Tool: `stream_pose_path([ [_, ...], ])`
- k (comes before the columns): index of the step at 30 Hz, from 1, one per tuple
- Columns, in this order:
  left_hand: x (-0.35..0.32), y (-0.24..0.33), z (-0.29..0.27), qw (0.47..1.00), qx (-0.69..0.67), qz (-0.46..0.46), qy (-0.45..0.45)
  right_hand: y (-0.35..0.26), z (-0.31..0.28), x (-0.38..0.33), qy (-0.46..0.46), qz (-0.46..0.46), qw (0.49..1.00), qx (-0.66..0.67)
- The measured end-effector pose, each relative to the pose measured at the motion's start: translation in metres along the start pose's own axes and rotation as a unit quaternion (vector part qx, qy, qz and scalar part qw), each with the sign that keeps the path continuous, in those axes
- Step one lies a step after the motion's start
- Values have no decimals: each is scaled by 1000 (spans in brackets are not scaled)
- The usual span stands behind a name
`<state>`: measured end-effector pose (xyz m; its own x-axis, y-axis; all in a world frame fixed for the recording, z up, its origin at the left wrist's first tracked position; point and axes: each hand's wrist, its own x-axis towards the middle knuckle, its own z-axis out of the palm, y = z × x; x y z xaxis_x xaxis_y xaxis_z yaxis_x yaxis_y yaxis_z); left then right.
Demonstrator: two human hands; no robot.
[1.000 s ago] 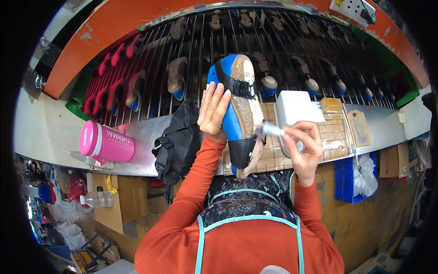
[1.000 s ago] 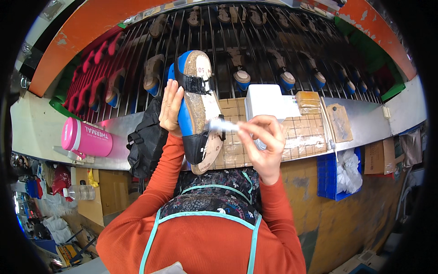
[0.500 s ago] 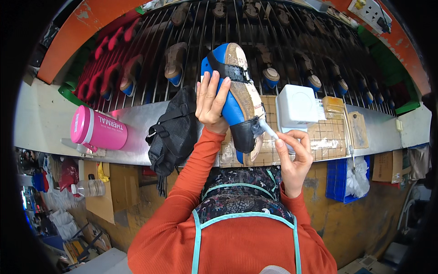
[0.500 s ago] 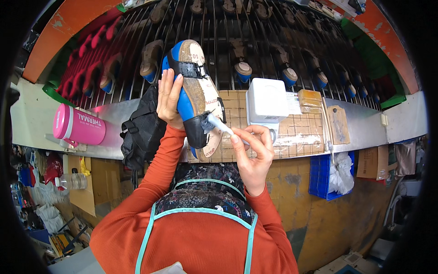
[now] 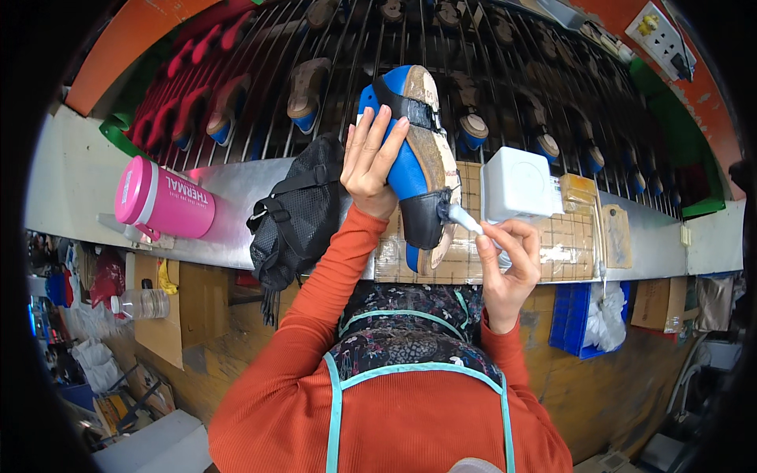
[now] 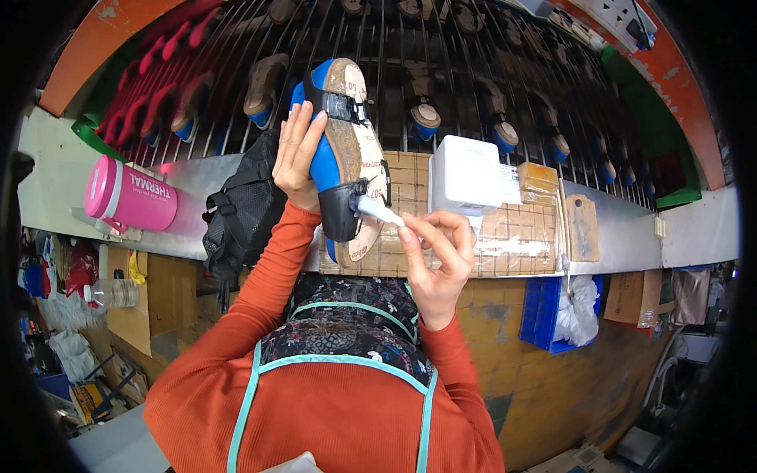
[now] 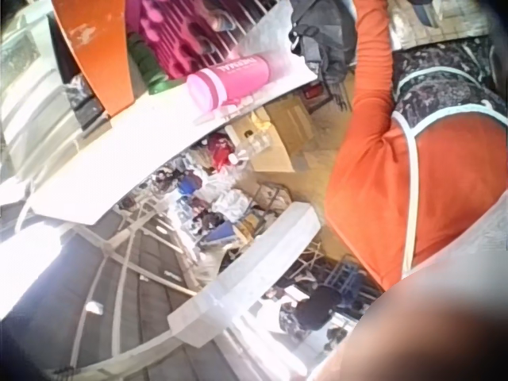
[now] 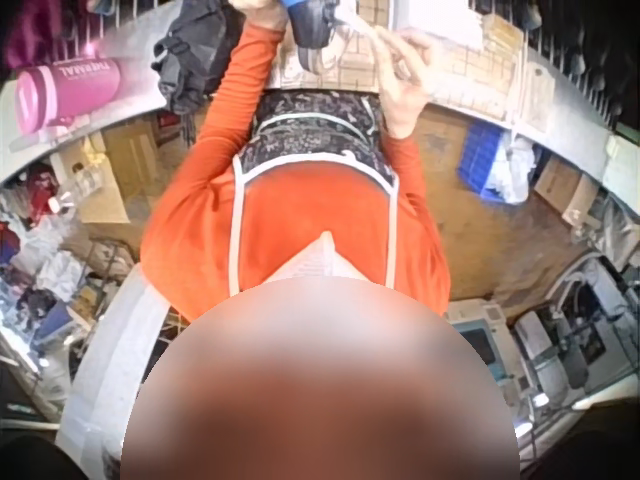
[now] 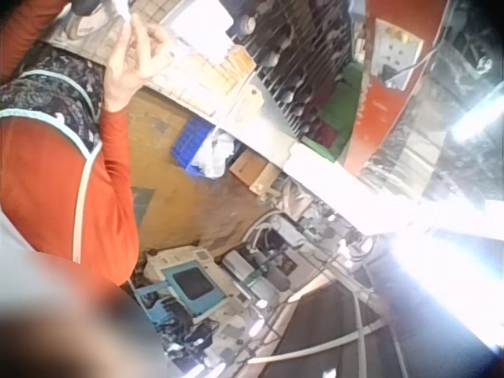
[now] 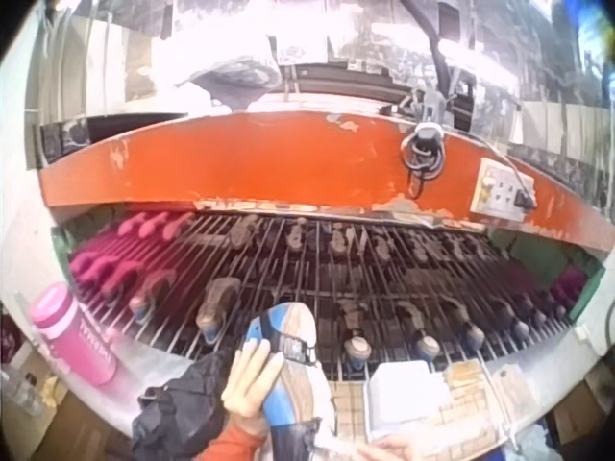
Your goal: The person repeatedly applies a white adhesive to the sole and strap areas of a blue and black sandal using a small brush. The sandal is held in the left hand while the right hand applies the glue, and the sandal is returned to a metal rack between applications.
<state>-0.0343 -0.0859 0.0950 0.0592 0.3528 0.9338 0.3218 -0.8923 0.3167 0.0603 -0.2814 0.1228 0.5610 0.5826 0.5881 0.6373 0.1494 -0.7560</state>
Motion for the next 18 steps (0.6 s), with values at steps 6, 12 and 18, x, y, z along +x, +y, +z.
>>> stream_pose_path([
  [6,3,5,5,1000,12,-27,-9,1,-1,-6,1,-3,1000,26],
  [12,6,8,7,998,8,-44,-34,3,-7,-8,2,-31,999,4],
  [18,4,8,6,995,-14,-78,-66,0,-16,-13,-20,50,993,104],
])
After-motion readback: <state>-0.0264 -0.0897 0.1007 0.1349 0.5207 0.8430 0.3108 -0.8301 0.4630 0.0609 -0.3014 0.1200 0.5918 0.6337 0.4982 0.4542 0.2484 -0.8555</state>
